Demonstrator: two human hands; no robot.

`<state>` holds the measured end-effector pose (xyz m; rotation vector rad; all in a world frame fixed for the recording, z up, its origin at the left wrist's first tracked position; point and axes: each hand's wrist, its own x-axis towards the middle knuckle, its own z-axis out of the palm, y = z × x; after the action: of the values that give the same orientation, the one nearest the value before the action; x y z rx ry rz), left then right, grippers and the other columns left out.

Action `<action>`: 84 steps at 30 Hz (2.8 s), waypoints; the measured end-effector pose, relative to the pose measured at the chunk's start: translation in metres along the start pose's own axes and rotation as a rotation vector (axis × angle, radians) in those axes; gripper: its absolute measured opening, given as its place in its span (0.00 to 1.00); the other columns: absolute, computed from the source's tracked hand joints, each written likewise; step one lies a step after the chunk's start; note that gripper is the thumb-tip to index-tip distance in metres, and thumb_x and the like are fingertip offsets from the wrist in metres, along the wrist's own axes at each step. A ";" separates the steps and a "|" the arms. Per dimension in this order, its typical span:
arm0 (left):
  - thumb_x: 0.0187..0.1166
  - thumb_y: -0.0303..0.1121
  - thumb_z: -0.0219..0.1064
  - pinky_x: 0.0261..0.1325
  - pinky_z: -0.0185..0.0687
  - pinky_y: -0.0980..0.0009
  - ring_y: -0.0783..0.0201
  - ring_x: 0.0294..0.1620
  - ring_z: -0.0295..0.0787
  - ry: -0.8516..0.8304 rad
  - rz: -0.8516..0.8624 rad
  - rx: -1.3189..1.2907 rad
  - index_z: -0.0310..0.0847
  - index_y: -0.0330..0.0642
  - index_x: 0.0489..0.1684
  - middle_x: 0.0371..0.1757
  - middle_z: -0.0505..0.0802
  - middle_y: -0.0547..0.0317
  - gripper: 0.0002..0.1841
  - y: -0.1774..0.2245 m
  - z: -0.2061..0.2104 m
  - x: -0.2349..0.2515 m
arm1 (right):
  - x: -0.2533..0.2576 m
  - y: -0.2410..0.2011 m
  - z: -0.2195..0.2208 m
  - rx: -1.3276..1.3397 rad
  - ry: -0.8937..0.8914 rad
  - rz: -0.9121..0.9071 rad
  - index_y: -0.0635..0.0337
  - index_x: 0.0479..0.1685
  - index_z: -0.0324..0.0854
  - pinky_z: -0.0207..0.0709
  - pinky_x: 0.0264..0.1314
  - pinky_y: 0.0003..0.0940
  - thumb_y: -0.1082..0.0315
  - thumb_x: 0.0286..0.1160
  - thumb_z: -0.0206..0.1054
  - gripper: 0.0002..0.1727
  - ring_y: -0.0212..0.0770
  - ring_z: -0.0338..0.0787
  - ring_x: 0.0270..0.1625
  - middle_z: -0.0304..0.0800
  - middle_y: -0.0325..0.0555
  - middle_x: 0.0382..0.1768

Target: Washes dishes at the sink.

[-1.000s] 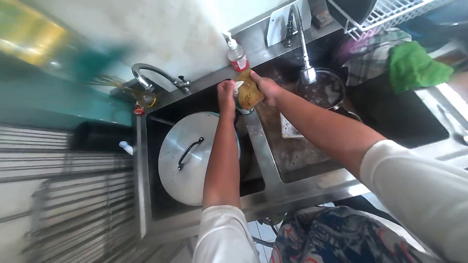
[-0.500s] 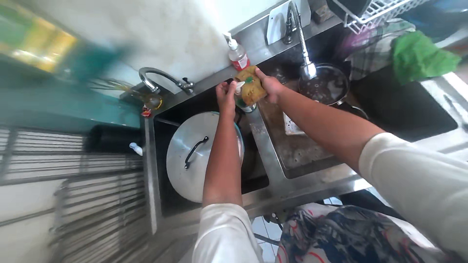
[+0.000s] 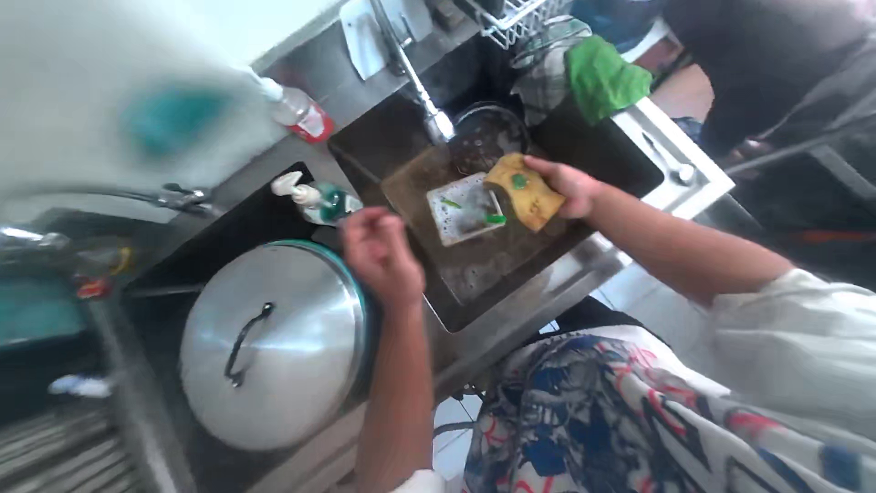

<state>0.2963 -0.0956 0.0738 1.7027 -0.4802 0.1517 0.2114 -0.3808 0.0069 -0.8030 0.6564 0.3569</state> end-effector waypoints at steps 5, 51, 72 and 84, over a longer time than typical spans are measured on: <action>0.88 0.34 0.61 0.58 0.86 0.53 0.52 0.53 0.90 -0.855 -0.707 0.098 0.80 0.32 0.66 0.56 0.91 0.40 0.17 -0.039 0.150 -0.028 | -0.060 -0.024 -0.067 0.055 0.251 -0.175 0.45 0.71 0.76 0.90 0.52 0.38 0.39 0.94 0.37 0.30 0.36 0.93 0.49 0.92 0.39 0.50; 0.94 0.41 0.48 0.11 0.66 0.85 0.79 0.07 0.66 0.002 -1.410 -0.836 0.64 0.53 0.22 0.10 0.70 0.73 0.20 -0.086 0.286 0.012 | -0.108 -0.040 -0.138 0.201 0.083 -0.047 0.55 0.68 0.76 0.92 0.48 0.40 0.46 0.97 0.35 0.29 0.40 0.95 0.47 0.94 0.47 0.47; 0.89 0.41 0.47 0.13 0.69 0.88 0.79 0.08 0.71 0.024 -1.202 -1.574 0.72 0.49 0.18 0.13 0.77 0.71 0.22 -0.058 0.234 -0.039 | -0.115 -0.020 -0.139 0.219 0.022 -0.020 0.52 0.65 0.78 0.92 0.48 0.39 0.45 0.96 0.33 0.30 0.38 0.95 0.47 0.94 0.44 0.46; 0.95 0.53 0.42 0.10 0.68 0.82 0.75 0.07 0.68 -0.249 -1.447 -0.494 0.70 0.42 0.37 0.15 0.72 0.66 0.24 0.040 0.217 -0.047 | -0.121 -0.026 -0.163 0.260 -0.091 0.032 0.50 0.67 0.78 0.91 0.52 0.45 0.39 0.92 0.30 0.35 0.44 0.95 0.51 0.94 0.48 0.50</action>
<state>0.2020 -0.2990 0.0505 1.2225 0.5722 -1.1312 0.0688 -0.5268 0.0175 -0.5263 0.6160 0.3274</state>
